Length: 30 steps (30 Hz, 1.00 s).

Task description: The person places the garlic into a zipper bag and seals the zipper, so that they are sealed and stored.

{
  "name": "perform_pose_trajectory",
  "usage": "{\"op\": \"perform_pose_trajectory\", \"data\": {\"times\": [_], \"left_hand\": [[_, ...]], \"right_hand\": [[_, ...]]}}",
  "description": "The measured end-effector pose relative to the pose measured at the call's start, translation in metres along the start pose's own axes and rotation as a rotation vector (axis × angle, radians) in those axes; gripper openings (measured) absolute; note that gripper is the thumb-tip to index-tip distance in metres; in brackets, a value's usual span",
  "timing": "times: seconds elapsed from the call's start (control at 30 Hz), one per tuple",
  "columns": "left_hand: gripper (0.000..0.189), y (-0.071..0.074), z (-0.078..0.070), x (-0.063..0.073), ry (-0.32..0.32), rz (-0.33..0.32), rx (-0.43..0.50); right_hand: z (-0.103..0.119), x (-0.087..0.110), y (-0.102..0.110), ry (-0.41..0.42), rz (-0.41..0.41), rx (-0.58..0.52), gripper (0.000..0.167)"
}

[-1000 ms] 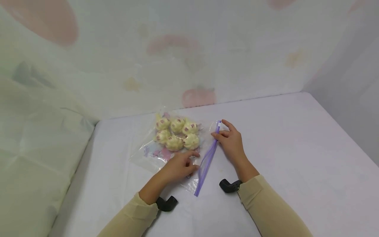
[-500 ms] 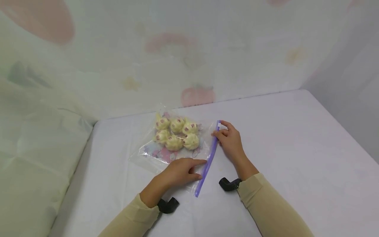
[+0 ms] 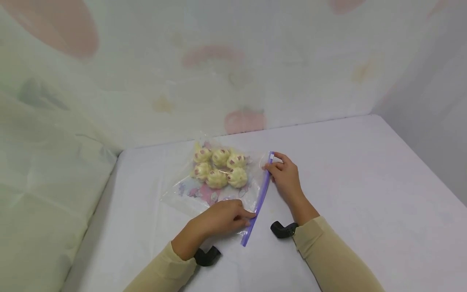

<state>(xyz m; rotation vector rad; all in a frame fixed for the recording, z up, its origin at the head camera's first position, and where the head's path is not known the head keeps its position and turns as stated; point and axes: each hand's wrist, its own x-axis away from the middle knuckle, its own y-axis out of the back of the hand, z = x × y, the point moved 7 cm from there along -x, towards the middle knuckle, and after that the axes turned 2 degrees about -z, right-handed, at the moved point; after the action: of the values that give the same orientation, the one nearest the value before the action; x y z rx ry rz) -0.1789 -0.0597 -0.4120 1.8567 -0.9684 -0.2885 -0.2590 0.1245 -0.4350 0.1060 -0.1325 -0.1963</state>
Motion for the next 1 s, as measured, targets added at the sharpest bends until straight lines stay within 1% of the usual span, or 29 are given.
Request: {"op": "perform_pose_trajectory", "data": {"times": [0.1,0.2,0.37,0.47,0.53,0.6,0.73,0.77,0.83,0.87,0.93,1.0], "left_hand": [[0.027,0.003,0.002,-0.001,-0.012,-0.004,0.040],[0.022,0.004,0.003,-0.001,-0.006,-0.003,0.091],[0.019,0.001,0.002,-0.003,0.006,0.004,0.168],[0.022,0.003,0.001,-0.004,0.018,0.004,0.174],[0.026,0.009,-0.001,-0.009,0.020,-0.022,0.172],[0.034,0.019,-0.001,-0.016,0.030,-0.088,0.193],[0.044,0.046,-0.001,-0.037,0.041,-0.301,0.278],[0.045,0.051,0.000,-0.042,0.044,-0.353,0.312],[0.045,0.061,0.004,-0.053,0.048,-0.446,0.344],[0.045,0.064,0.006,-0.059,0.051,-0.483,0.360],[0.046,0.069,0.013,-0.068,0.080,-0.544,0.381],[0.046,0.071,0.020,-0.076,0.118,-0.572,0.394]], "right_hand": [[0.003,-0.002,0.000,0.017,-0.021,-0.015,0.049],[0.005,-0.003,0.000,0.025,-0.039,-0.023,0.042],[-0.001,-0.001,0.002,-0.004,-0.070,-0.041,0.037],[-0.006,0.001,0.002,-0.024,-0.083,-0.075,0.038],[-0.009,0.002,0.001,-0.030,-0.082,-0.091,0.039],[-0.011,0.003,0.000,-0.028,-0.075,-0.110,0.040],[-0.013,0.004,-0.002,0.002,-0.071,-0.114,0.037],[-0.013,0.004,-0.003,0.011,-0.075,-0.106,0.036],[-0.013,0.003,-0.005,0.027,-0.082,-0.098,0.035],[-0.014,0.002,-0.006,0.031,-0.081,-0.097,0.034],[-0.016,0.000,-0.011,0.036,-0.069,-0.094,0.033],[-0.018,-0.001,-0.016,0.040,-0.061,-0.088,0.032]]}}
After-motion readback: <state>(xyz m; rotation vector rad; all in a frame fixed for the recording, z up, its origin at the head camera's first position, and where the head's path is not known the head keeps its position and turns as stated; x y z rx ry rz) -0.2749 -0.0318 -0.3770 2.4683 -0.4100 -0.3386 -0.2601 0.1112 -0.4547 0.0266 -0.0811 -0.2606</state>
